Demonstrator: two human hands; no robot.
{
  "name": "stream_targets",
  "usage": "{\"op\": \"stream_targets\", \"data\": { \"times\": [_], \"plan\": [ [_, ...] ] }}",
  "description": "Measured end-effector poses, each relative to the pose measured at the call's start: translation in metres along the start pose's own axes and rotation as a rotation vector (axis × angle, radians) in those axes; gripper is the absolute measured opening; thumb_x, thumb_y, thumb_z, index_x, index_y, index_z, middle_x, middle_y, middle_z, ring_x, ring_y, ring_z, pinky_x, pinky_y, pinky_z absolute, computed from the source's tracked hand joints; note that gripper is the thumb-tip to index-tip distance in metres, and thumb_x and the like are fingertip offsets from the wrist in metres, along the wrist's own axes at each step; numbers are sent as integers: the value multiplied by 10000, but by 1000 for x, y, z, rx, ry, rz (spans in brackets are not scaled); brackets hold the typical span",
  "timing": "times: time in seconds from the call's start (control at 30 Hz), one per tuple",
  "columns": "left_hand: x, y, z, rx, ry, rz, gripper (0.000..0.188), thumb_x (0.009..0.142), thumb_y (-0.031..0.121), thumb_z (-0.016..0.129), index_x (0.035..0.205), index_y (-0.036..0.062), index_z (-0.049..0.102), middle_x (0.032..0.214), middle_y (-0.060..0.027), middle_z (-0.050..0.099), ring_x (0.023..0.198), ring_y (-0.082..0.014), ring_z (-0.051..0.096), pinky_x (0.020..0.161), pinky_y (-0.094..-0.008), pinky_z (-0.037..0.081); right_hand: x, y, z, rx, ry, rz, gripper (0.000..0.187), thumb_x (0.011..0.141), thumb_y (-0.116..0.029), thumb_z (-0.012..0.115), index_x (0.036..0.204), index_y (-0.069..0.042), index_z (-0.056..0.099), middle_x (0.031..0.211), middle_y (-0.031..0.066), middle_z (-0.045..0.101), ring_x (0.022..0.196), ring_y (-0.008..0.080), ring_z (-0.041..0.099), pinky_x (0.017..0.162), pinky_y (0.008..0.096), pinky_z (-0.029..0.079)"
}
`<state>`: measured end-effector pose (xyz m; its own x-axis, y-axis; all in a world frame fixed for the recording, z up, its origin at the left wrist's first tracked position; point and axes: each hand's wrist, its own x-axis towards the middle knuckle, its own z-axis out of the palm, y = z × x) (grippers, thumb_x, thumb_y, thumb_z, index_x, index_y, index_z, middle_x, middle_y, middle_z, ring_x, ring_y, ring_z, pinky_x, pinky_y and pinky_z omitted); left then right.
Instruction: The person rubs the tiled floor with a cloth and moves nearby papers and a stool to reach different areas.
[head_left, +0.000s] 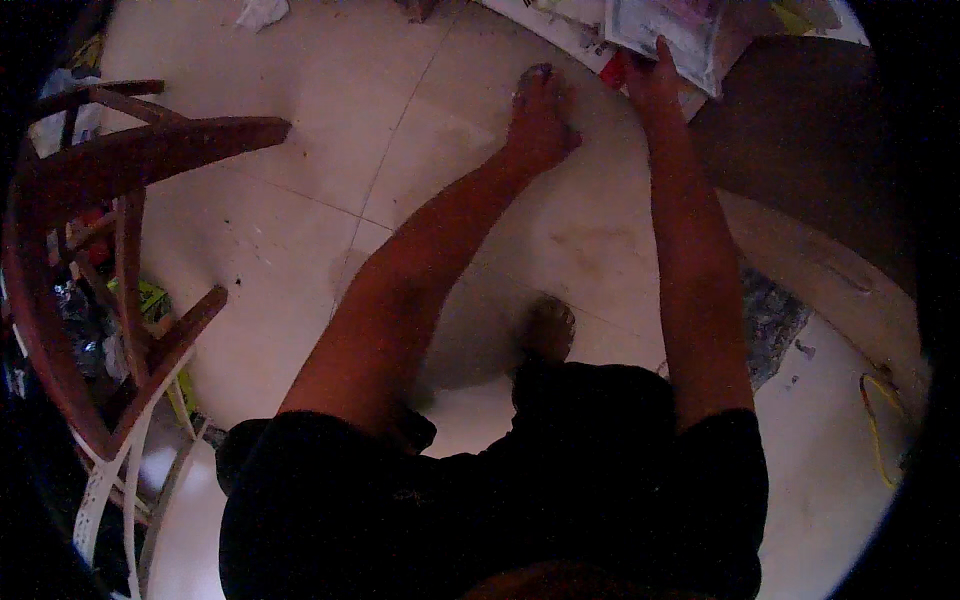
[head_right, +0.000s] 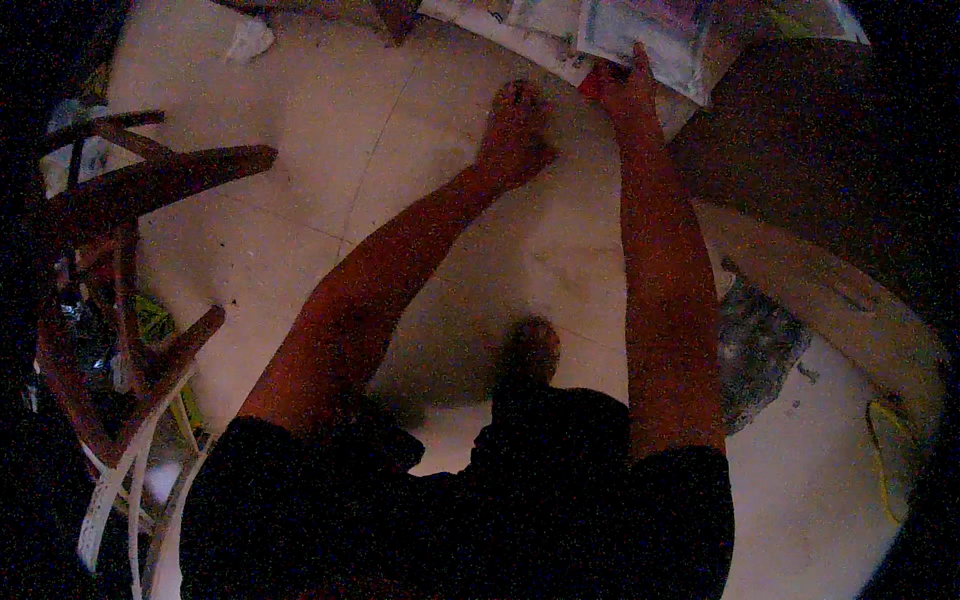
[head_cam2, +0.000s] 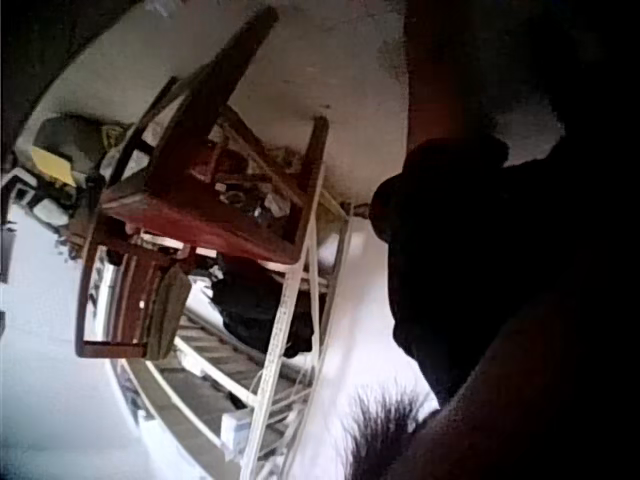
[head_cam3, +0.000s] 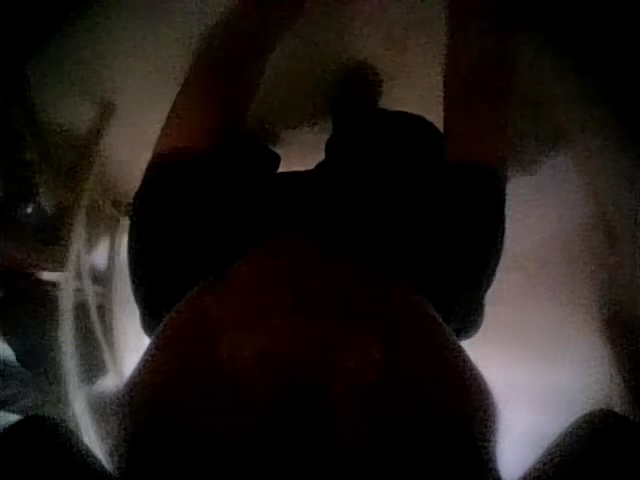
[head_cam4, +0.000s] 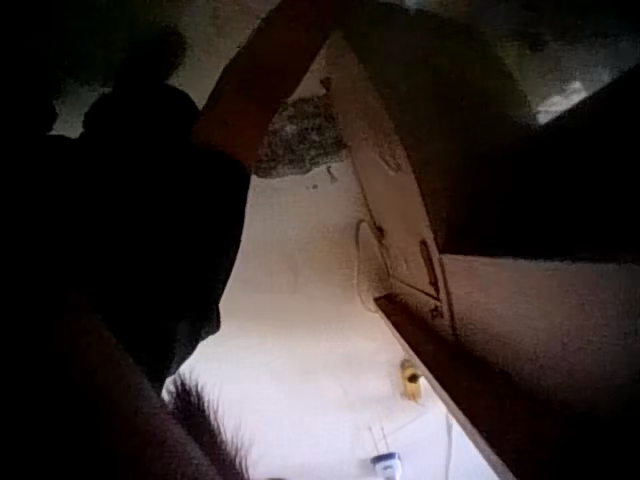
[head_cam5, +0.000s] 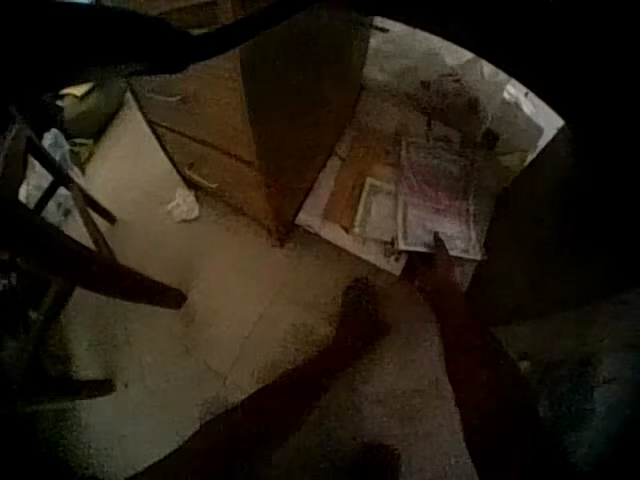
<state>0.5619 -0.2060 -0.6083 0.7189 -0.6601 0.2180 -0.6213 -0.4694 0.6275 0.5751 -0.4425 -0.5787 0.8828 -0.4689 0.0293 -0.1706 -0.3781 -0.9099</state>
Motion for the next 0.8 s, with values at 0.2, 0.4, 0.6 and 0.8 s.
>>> {"op": "stream_targets", "data": {
  "times": [0.2,0.4,0.6,0.8],
  "plan": [
    [52,-65,16,139,96,103,354,857,196,549,1193,83,561,1297,-181,472,1195,-367,468,997,-530,392,-14,-21,-1,-149,56,198,460,933,-190,592,1281,72,441,1213,226,589,1130,320,575,998,381,451],
    [72,-181,-71,218,-48,0,353,907,176,512,1232,45,558,1261,-191,547,1202,-381,469,1032,-467,373,-8,7,10,770,200,545,446,960,-268,514,1267,44,429,1220,230,562,1008,357,634,852,454,546],
    [82,-124,-40,124,219,107,466,791,210,641,1220,54,548,1275,-198,518,1236,-414,426,1079,-510,313,-10,-2,4,933,131,548,466,987,-285,380,1313,47,363,1230,245,526,979,376,633,844,478,566],
    [62,-41,3,-65,-102,311,490,760,127,662,1225,49,529,1238,-215,521,1254,-408,411,1090,-497,309,-11,-25,7,778,198,611,493,986,-259,332,1349,74,334,1272,271,505,1028,392,615,895,496,536]
  ]
}}
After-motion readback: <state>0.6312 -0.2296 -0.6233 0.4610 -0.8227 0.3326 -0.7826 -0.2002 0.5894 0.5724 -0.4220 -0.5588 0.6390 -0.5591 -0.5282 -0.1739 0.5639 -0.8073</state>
